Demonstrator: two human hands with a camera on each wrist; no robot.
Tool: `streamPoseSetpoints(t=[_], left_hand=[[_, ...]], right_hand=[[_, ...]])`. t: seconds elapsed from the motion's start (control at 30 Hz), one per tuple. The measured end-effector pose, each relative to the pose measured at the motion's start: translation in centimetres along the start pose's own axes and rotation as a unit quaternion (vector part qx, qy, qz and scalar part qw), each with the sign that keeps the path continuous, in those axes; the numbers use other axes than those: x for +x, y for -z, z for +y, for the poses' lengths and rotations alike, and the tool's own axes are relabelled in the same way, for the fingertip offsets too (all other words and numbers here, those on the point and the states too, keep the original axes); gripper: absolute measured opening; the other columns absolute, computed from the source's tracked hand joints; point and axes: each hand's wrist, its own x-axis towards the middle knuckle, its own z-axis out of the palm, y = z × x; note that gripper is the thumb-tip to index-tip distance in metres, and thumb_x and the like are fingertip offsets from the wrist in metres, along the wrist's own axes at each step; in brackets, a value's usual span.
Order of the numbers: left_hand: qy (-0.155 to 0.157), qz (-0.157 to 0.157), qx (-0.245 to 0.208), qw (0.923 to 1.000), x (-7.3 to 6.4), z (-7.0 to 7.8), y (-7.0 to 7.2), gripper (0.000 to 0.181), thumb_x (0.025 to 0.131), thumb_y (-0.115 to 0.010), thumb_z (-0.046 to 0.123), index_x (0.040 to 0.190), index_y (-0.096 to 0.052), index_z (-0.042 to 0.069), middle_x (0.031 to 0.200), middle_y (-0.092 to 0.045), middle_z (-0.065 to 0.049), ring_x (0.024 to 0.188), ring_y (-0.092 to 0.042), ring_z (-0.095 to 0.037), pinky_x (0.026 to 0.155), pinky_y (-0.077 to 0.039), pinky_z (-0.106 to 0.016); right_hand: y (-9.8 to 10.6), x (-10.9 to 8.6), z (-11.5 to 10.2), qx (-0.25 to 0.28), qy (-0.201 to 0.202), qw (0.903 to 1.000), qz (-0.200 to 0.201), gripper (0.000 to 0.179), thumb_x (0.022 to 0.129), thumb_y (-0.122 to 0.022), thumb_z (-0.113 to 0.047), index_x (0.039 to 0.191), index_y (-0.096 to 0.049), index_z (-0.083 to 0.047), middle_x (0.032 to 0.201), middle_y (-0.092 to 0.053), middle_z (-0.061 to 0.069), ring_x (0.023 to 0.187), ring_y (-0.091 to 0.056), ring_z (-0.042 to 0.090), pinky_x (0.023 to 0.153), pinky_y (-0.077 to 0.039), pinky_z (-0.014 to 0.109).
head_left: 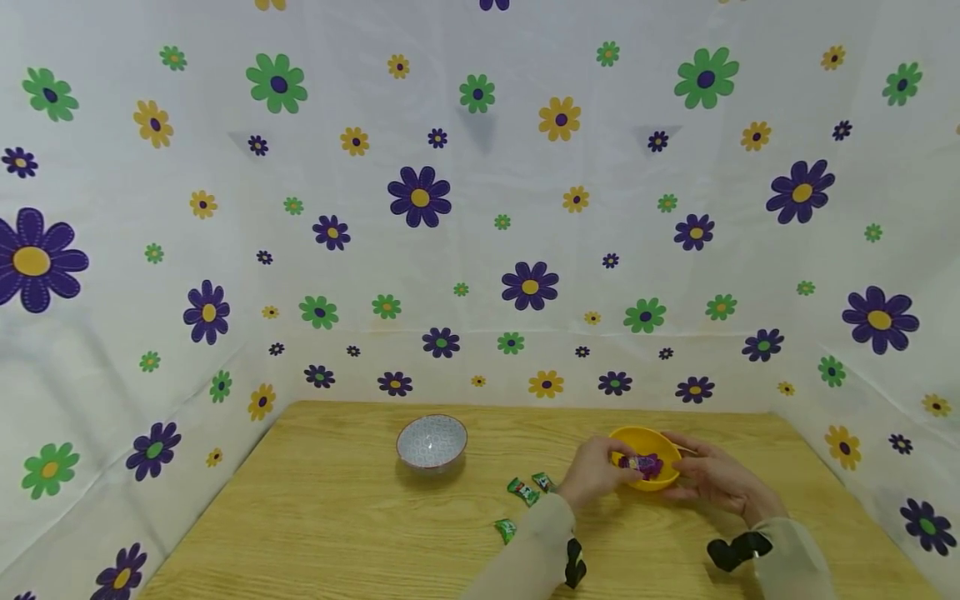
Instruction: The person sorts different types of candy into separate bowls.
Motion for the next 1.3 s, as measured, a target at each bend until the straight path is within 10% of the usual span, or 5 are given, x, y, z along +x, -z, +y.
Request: streamPoseSetpoints(t=[0.37,0.7,1.3], left_hand=[[-0.037,-0.002,0.044,0.9984,-0.5,0.8,0.3,0.021,0.08,-0.082,0.019,0.099,-0.075,0.013,0.108,-0.068,0.0,0.101,-0.059,-0.015,0.091,-0.048,-0.026],[-0.004,0.014,-0.012,0.9998,-0.6,-0.1,1.1,0.021,0.086,-0.075,0.02,0.106,-0.072,0.014,0.079,-0.051,0.003,0.068,-0.043,-0.009,0.054,-0.036,-0.021],[-0.071,0.015,-0.003,0.9974,-1.6,-4.0,6.0,0.021,0.091,-0.07,0.022,0.111,-0.07,0.015,0.083,-0.049,0.003,0.068,-0.041,-0.01,0.055,-0.033,-0.022]], right_hand=[[-0.1,0.2,-0.1,0.005,0.001,0.9998,-0.019,0.071,0.101,-0.041,-0.002,0.155,0.006,0.001,0.157,0.004,0.036,0.122,-0.056,0.028,0.099,-0.047,0.053],[0.1,0.1,-0.1,-0.002,-0.017,0.9998,0.006,0.074,0.1,-0.046,-0.004,0.156,0.003,-0.002,0.158,0.003,0.033,0.12,-0.058,0.026,0.1,-0.047,0.051],[-0.3,0.0,-0.1,0.005,-0.023,0.9997,0.005,0.075,0.1,-0.047,-0.004,0.156,0.003,-0.001,0.158,0.001,0.033,0.118,-0.058,0.023,0.098,-0.049,0.05]])
